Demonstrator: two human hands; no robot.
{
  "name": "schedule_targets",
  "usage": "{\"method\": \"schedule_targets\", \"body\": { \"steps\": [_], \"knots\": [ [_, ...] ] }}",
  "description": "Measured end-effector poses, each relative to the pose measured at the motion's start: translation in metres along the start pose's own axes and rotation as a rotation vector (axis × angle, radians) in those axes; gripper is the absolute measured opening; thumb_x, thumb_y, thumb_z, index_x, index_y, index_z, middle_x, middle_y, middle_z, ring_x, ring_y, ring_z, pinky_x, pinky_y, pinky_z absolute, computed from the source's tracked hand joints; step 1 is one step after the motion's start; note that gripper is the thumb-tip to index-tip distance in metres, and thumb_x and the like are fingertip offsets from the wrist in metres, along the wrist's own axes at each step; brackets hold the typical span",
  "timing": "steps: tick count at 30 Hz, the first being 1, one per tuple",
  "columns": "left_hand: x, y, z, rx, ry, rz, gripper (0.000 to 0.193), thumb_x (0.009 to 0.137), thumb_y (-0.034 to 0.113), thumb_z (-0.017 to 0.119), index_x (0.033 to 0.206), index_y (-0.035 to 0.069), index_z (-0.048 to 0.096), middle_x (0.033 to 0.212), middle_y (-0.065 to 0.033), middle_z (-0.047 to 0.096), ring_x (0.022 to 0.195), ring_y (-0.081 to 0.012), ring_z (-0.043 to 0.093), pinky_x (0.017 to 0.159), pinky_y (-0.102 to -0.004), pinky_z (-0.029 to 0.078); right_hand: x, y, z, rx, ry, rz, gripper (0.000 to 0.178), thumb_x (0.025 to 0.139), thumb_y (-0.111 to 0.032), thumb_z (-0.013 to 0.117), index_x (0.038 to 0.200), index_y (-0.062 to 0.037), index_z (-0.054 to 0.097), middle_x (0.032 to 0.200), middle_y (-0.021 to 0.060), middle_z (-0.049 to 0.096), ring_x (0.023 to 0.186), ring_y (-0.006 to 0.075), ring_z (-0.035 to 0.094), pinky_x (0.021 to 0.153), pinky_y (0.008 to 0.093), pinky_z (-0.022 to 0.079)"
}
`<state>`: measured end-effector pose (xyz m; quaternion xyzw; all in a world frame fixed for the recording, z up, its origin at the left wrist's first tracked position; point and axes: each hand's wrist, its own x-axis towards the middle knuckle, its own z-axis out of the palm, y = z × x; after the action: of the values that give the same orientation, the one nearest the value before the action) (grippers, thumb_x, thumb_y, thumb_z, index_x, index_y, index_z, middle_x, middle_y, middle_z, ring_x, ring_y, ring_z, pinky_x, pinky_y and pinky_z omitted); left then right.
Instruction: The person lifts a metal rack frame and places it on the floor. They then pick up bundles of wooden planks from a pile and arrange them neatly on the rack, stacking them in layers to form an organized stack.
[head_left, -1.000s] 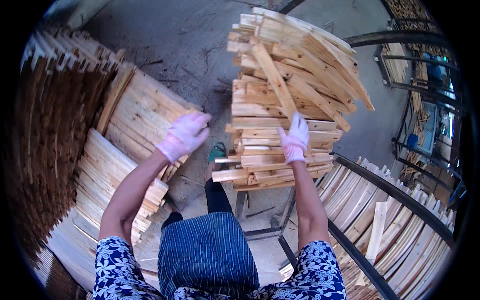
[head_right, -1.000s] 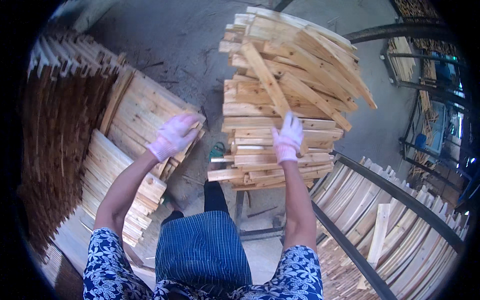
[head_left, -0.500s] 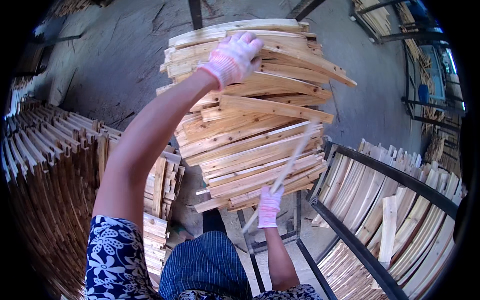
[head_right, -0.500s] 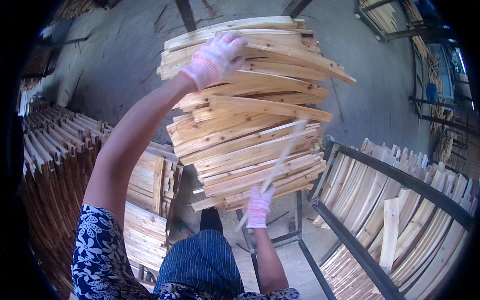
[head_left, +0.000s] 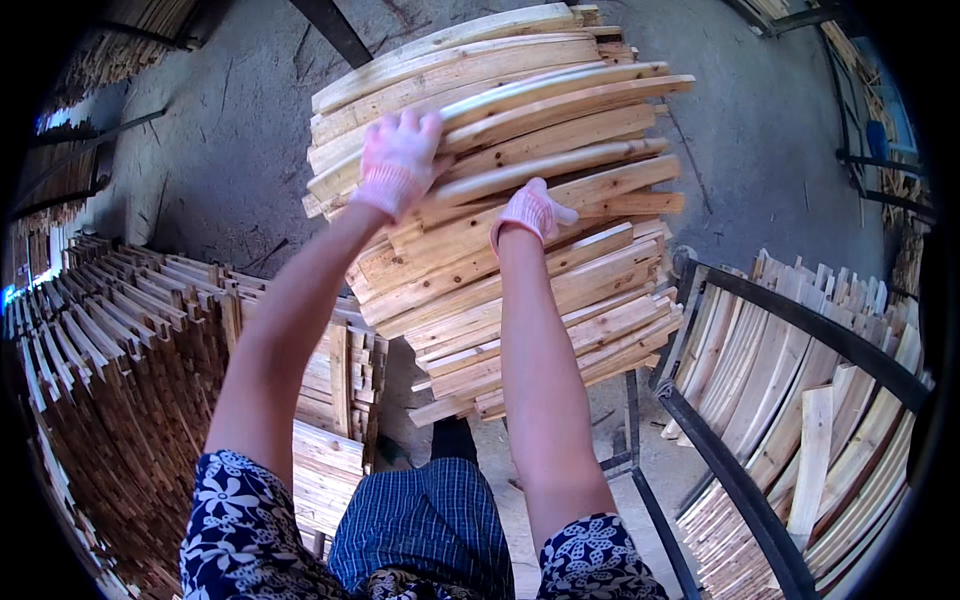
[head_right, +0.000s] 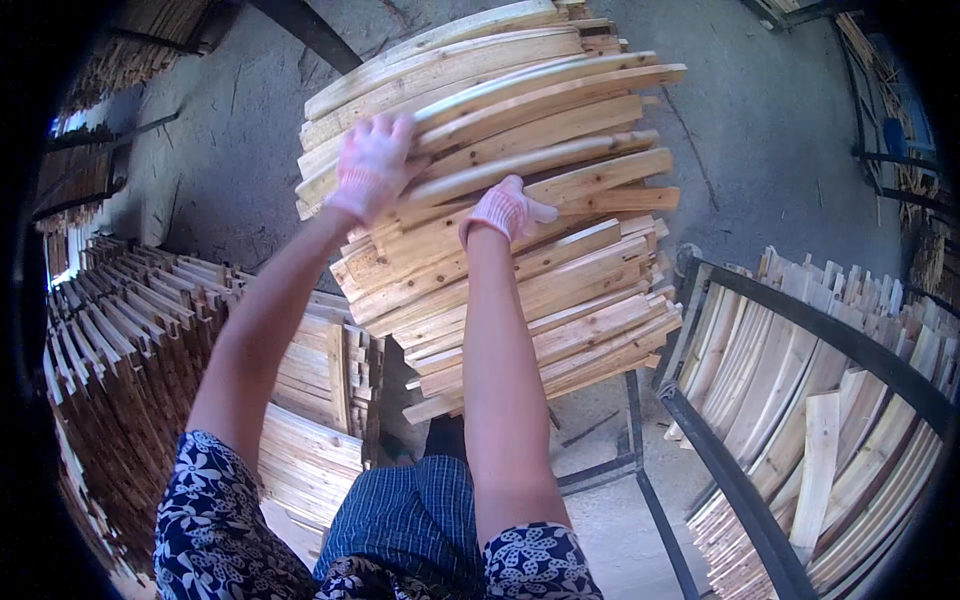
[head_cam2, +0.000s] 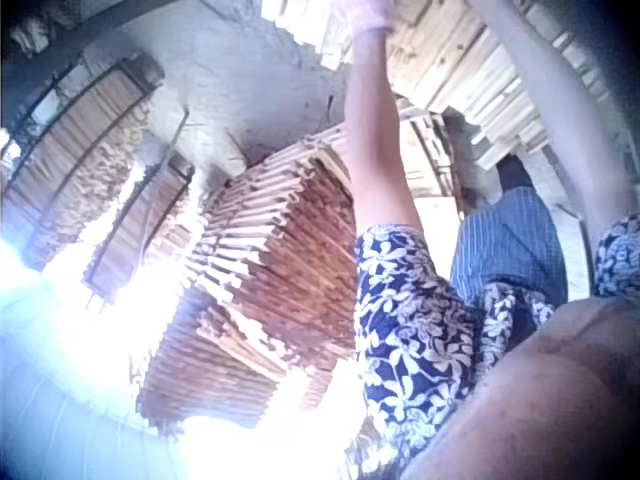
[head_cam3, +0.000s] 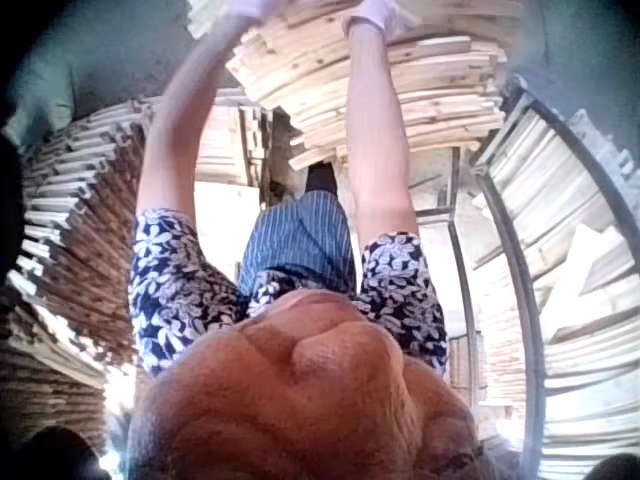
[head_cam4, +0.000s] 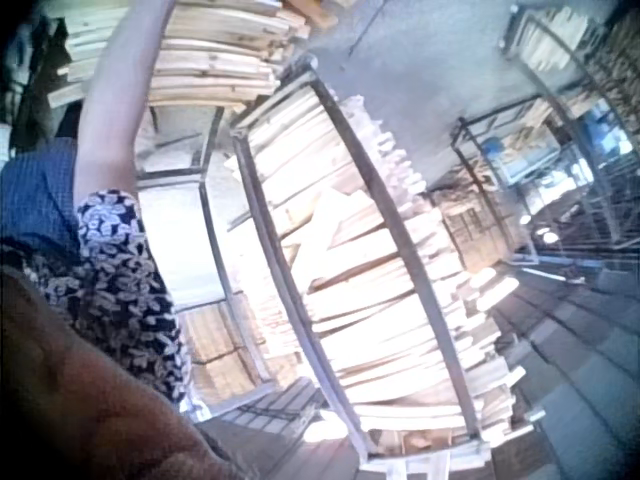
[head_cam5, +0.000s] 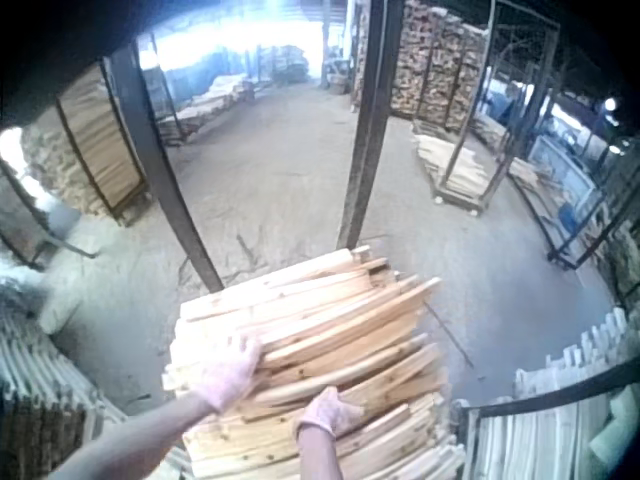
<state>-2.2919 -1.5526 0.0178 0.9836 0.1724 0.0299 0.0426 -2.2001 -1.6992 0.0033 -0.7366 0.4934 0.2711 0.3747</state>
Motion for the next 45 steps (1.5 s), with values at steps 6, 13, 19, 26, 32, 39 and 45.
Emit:
{"method": "schedule_targets", "body": {
  "steps": [6, 13, 19, 26, 32, 39, 45],
  "knots": [
    [-0.035, 0.018, -0.003, 0.006, -0.044, -0.132, 0.043, 0.081, 0.033, 0.074, 0.115, 0.012, 0.059, 0.11, -0.0139, 0.063, 0.106, -0.0355, 0.06, 0.087, -0.0505, 0.047, 0.059, 0.053, 0.006, 0.174, 0.069, -0.381, 0.077, 0.093, -0.017, 0.064, 0.15, -0.0049, 0.013, 0.138, 0.0359, 0.049, 0.119, 0.0422, 0.059, 0.102, 0.0489, 0.048],
    [-0.06, -0.015, -0.095, -0.604, -0.663, -0.121, 0.044, 0.088, 0.036, 0.07, 0.116, 0.006, 0.056, 0.109, -0.0177, 0.064, 0.1, -0.0309, 0.066, 0.087, -0.0421, 0.054, 0.032, 0.143, -0.109, 0.346, -0.43, -0.628, 0.077, 0.094, -0.021, 0.064, 0.152, -0.0067, 0.017, 0.128, 0.0171, 0.052, 0.116, 0.0262, 0.053, 0.099, 0.0419, 0.048],
    [-0.326, 0.016, -0.136, -1.391, -0.867, -0.597, 0.07, 0.08, 0.038, 0.08, 0.131, 0.002, 0.047, 0.12, -0.0226, 0.059, 0.11, -0.0265, 0.06, 0.097, -0.039, 0.049, -0.084, 0.235, -0.143, 0.053, -0.581, -0.648, 0.086, 0.094, -0.022, 0.07, 0.157, -0.0052, 0.014, 0.138, 0.019, 0.047, 0.121, 0.0259, 0.051, 0.102, 0.0376, 0.046],
    [-0.467, 0.08, -0.135, -1.52, -0.707, -0.511, 0.107, 0.084, 0.03, 0.073, 0.162, 0.009, 0.002, 0.125, -0.0264, 0.049, 0.115, -0.0375, 0.059, 0.103, -0.0397, 0.049, -0.143, 0.315, -0.178, -0.147, -0.671, -0.55, 0.081, 0.093, -0.021, 0.07, 0.155, -0.0006, 0.023, 0.13, 0.0171, 0.054, 0.106, 0.0238, 0.06, 0.089, 0.037, 0.054],
    [-0.638, 0.101, -0.205, -1.731, -0.718, -0.92, 0.104, 0.089, 0.027, 0.068, 0.16, 0.007, -0.004, 0.143, -0.0336, 0.036, 0.122, -0.0445, 0.056, 0.1, -0.0446, 0.053, -0.215, 0.445, -0.194, -0.469, -0.928, -0.47, 0.085, 0.09, -0.015, 0.069, 0.158, -0.0051, 0.018, 0.127, 0.0189, 0.054, 0.101, 0.0264, 0.062, 0.085, 0.0367, 0.056],
    [-0.755, 0.162, -0.232, -1.464, -0.201, -1.679, 0.114, 0.088, 0.047, 0.067, 0.159, 0.013, -0.016, 0.152, -0.0391, 0.027, 0.131, -0.0527, 0.048, 0.112, -0.0439, 0.041, -0.26, 0.617, -0.139, -1.167, -1.35, -0.211, 0.078, 0.088, -0.022, 0.073, 0.152, -0.0005, 0.033, 0.124, 0.0156, 0.061, 0.108, 0.0223, 0.062, 0.091, 0.0315, 0.052],
    [-0.824, 0.08, -0.196, -1.871, -0.049, -2.014, 0.108, 0.083, 0.039, 0.083, 0.154, 0.003, 0.01, 0.143, -0.024, 0.047, 0.127, -0.0341, 0.055, 0.104, -0.0444, 0.048, -0.246, 0.684, -0.113, -1.429, -1.292, 0.018, 0.083, 0.093, -0.02, 0.072, 0.159, -0.0109, 0.024, 0.132, 0.011, 0.058, 0.116, 0.021, 0.059, 0.093, 0.0366, 0.054]
  ]
}}
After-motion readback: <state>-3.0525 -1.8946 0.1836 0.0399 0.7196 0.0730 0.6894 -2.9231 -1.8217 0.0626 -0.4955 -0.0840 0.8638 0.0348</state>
